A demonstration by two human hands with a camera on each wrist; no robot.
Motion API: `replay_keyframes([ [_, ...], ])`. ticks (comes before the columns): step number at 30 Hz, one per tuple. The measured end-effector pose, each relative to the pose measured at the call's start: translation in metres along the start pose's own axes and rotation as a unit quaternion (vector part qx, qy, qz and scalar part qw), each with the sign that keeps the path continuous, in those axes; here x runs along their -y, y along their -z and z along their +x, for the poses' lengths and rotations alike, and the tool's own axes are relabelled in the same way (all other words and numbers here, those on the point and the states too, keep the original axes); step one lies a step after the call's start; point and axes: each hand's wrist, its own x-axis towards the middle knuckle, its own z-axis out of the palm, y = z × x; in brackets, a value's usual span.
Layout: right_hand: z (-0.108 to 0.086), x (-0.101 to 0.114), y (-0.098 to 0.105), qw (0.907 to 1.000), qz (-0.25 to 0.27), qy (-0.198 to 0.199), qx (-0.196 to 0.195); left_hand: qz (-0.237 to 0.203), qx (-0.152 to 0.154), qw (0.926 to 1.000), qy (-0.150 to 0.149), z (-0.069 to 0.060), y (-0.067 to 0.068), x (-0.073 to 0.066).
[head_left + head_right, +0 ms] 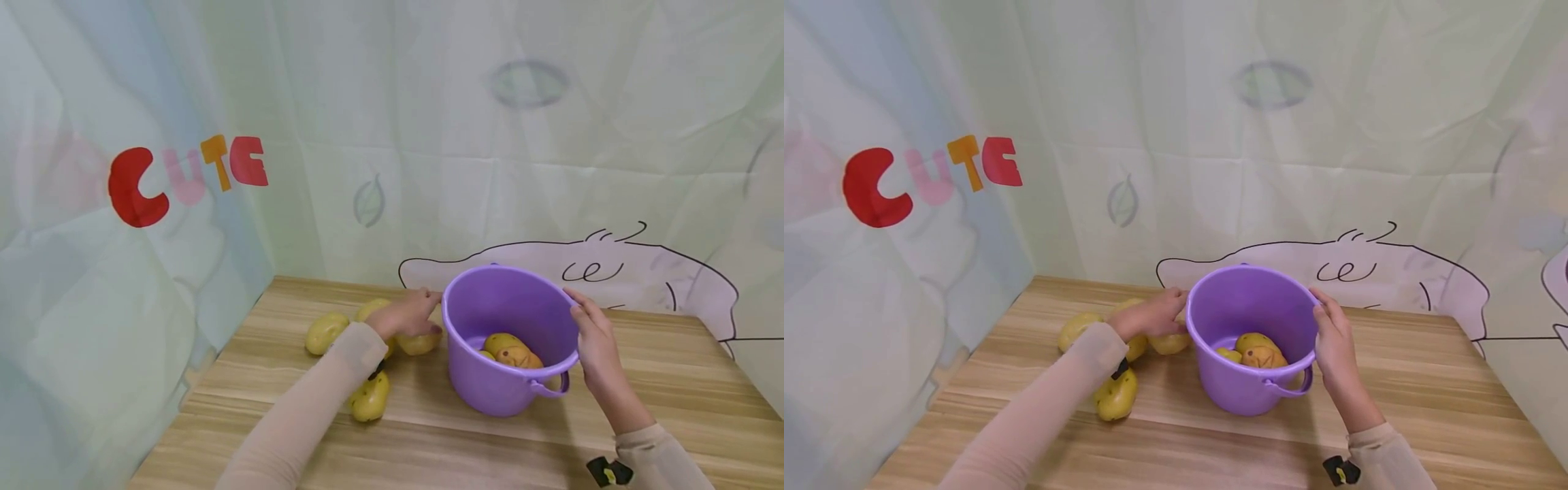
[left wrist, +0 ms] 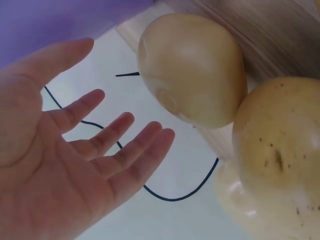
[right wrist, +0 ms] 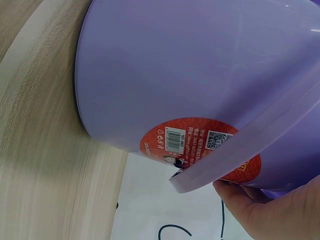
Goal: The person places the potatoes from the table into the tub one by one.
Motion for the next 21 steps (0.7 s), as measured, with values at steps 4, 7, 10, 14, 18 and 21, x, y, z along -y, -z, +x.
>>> replay_keyframes([
  [4, 0.000, 0.001, 0.001, 1.0000, 0.001, -0.002, -0.003, -0.003, 0.008, 0.9999, 0.006, 0.003, -0.002, -0.001],
  [7, 0.000, 0.001, 0.001, 1.0000, 0.000, -0.007, -0.002, -0.017, 0.014, 0.9997, 0.007, 0.003, -0.004, -0.001],
  [10, 0.000, 0.001, 0.000, 1.0000, 0.004, -0.006, 0.003, -0.013, 0.019, 0.9997, 0.010, 0.003, -0.006, 0.000],
  [14, 0.000, 0.001, 0.000, 0.9999, 0.009, -0.003, 0.006, 0.008, 0.031, 0.9992, 0.022, 0.004, -0.010, 0.000],
  [18, 0.000, 0.000, 0.000, 0.9999, 0.013, -0.004, 0.006, 0.014, 0.047, 0.9982, 0.033, 0.005, -0.015, 0.001],
  [21, 0.000, 0.000, 0.000, 0.9999, 0.015, -0.004, 0.006, 0.009, 0.055, 0.9974, 0.046, 0.005, -0.018, 0.001],
])
